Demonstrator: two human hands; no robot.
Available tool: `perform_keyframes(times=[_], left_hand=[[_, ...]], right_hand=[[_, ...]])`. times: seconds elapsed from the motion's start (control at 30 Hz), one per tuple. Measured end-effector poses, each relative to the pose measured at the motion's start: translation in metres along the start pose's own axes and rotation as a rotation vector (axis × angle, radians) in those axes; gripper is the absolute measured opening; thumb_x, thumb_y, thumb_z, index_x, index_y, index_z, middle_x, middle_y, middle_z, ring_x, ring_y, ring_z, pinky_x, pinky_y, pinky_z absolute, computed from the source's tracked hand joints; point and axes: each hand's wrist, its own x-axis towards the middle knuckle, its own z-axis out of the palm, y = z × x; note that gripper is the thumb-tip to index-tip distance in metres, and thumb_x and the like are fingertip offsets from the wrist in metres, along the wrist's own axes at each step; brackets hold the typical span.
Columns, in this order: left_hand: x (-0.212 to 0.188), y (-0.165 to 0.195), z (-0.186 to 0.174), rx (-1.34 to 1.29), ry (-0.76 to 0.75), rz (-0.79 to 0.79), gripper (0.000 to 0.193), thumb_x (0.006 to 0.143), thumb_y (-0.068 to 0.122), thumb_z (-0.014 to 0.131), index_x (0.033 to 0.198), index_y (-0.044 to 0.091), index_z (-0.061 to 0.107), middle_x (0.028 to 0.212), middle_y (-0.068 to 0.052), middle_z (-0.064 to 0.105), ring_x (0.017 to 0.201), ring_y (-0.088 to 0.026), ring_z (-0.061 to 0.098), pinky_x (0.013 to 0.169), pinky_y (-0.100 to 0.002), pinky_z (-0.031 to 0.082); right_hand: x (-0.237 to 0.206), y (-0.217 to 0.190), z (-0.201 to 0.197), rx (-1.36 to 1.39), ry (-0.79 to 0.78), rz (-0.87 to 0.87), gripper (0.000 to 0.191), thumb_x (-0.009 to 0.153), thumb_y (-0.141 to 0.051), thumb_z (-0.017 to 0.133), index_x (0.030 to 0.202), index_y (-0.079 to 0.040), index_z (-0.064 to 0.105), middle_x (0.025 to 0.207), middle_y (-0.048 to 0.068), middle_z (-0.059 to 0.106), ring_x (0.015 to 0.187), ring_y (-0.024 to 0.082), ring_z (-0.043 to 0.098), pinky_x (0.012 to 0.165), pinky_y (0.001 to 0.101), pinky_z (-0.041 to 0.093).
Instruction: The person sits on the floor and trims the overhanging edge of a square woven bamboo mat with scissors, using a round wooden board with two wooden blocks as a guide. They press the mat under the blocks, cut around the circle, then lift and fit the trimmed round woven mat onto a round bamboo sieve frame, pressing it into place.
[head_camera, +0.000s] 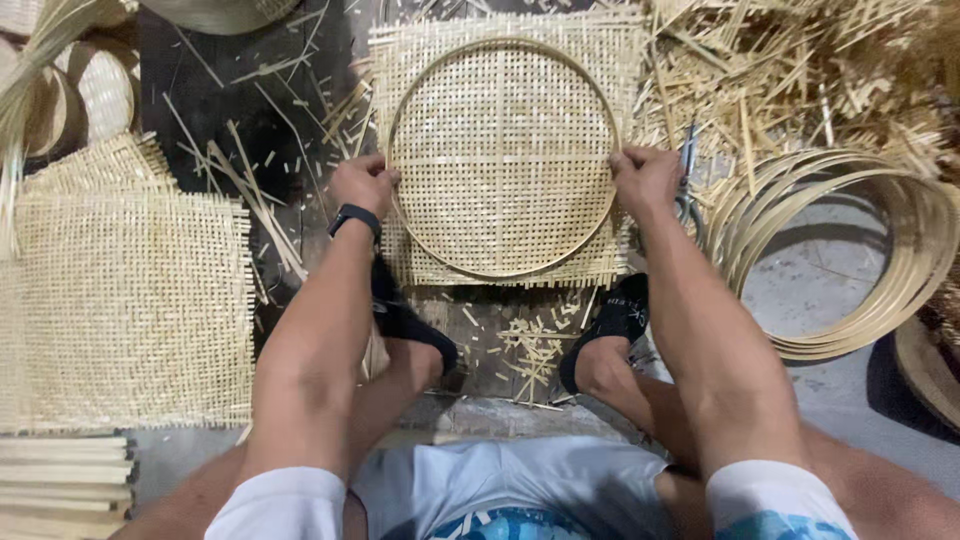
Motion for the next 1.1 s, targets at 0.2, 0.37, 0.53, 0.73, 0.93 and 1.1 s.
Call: perform_keyframes(times=[0.2, 0.37, 0.53, 0.73, 0.93, 1.1], left_hand=[[0.006, -0.003, 0.001, -0.003, -0.044, 0.144, 0.026, 0.082, 0.015, 0.088, 0.104, 0.004, 0.081, 0.088, -0.015, 0.077, 0.077, -0.027, 0.071, 0.069, -0.041, 0.057], [0.018, 0.005, -0.009, -0.458, -0.242, -0.38, 0.029, 0.08, 0.015, 0.085, 0.106, 0.005, 0.079, 0.088, -0.006, 0.079, 0.071, -0.012, 0.073, 0.061, -0.03, 0.059], [0.01, 0.003, -0.011, -0.377, -0.183, -0.277, 0.028, 0.079, 0.013, 0.09, 0.104, 0.006, 0.081, 0.087, -0.004, 0.079, 0.073, -0.011, 0.073, 0.065, -0.029, 0.06], [0.001, 0.001, 0.0, -0.398, -0.167, -0.401, 0.026, 0.077, 0.014, 0.09, 0.1, 0.007, 0.081, 0.083, -0.004, 0.078, 0.067, -0.01, 0.072, 0.056, -0.029, 0.061], [0.031, 0.033, -0.021, 0.134, -0.239, -0.034, 0.037, 0.069, 0.018, 0.093, 0.1, 0.003, 0.081, 0.09, -0.017, 0.077, 0.081, -0.026, 0.076, 0.079, -0.037, 0.06], [0.11, 0.105, 0.044, 0.016, -0.049, 0.736, 0.038, 0.095, 0.034, 0.076, 0.117, 0.004, 0.074, 0.107, -0.022, 0.074, 0.097, -0.042, 0.068, 0.082, -0.051, 0.052]], right_hand=[[0.008, 0.011, 0.002, 0.022, -0.053, 0.061, 0.025, 0.083, -0.021, 0.082, 0.099, -0.003, 0.08, 0.081, 0.01, 0.077, 0.071, 0.016, 0.071, 0.07, 0.031, 0.057], [0.016, 0.005, 0.003, 0.067, -0.099, 0.128, 0.022, 0.083, -0.018, 0.083, 0.094, 0.0, 0.08, 0.079, 0.009, 0.076, 0.07, 0.016, 0.069, 0.066, 0.0313, 0.055], [0.009, 0.003, -0.005, 0.037, -0.092, 0.056, 0.02, 0.083, -0.016, 0.086, 0.094, 0.0, 0.08, 0.08, 0.007, 0.077, 0.071, 0.014, 0.071, 0.067, 0.0284, 0.056], [0.011, 0.023, -0.006, 0.12, -0.18, 0.115, 0.02, 0.085, -0.014, 0.085, 0.098, 0.0, 0.08, 0.083, 0.007, 0.077, 0.073, 0.013, 0.071, 0.069, 0.0284, 0.058], [-0.002, -0.045, -0.019, -0.147, -0.164, 0.06, 0.043, 0.085, -0.024, 0.088, 0.116, 0.003, 0.076, 0.108, 0.019, 0.077, 0.098, 0.026, 0.075, 0.089, 0.0392, 0.06], [-0.097, -0.112, 0.06, -0.48, -0.581, -0.783, 0.11, 0.078, -0.056, 0.067, 0.155, 0.007, 0.018, 0.161, 0.034, 0.018, 0.151, 0.046, 0.01, 0.121, 0.0617, 0.009]])
